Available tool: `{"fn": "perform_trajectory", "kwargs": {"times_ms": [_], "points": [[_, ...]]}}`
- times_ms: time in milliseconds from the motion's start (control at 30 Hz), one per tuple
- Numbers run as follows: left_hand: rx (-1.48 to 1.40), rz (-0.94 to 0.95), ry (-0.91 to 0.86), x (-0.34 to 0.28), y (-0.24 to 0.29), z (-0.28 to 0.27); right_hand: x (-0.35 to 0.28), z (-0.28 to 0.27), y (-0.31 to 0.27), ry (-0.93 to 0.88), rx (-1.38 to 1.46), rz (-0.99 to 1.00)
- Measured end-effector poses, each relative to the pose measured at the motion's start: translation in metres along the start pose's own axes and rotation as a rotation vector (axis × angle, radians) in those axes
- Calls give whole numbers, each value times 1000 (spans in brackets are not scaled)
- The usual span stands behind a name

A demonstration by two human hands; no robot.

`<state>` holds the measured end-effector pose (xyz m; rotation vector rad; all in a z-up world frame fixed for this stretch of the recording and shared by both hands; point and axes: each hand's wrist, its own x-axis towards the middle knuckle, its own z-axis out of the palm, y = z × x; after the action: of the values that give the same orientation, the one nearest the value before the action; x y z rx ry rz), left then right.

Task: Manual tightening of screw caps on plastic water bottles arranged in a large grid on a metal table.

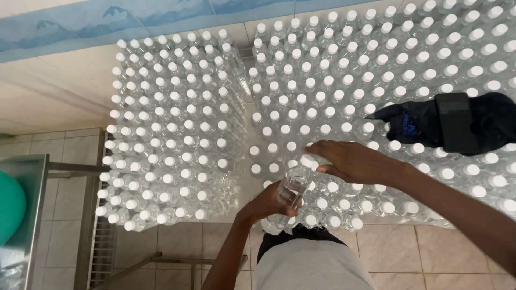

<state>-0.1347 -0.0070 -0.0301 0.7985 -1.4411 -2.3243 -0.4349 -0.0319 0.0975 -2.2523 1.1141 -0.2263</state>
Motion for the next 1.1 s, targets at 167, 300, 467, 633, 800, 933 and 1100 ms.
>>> {"fn": "perform_trajectory", "kwargs": {"times_ms": [167, 300, 467, 633, 800, 933, 1100], "points": [[134, 3, -51, -6, 25, 5, -6, 26, 48, 59, -433, -453], [526, -262, 51, -13, 54, 42, -12, 54, 59, -66, -188, -288], [633, -301, 187, -21, 54, 46, -21, 52, 43, -282, 543, 505], [433, -345, 165, -33, 70, 45, -33, 48, 50, -31, -472, -295], [459, -359, -125, -38, 66, 43, -54, 91, 69, -160, -349, -415], [609, -316, 67, -45, 52, 44, -27, 68, -8, -312, 516, 707], [321, -335, 4, -74, 67, 31, -13, 58, -28, -342, -83, 535]]}}
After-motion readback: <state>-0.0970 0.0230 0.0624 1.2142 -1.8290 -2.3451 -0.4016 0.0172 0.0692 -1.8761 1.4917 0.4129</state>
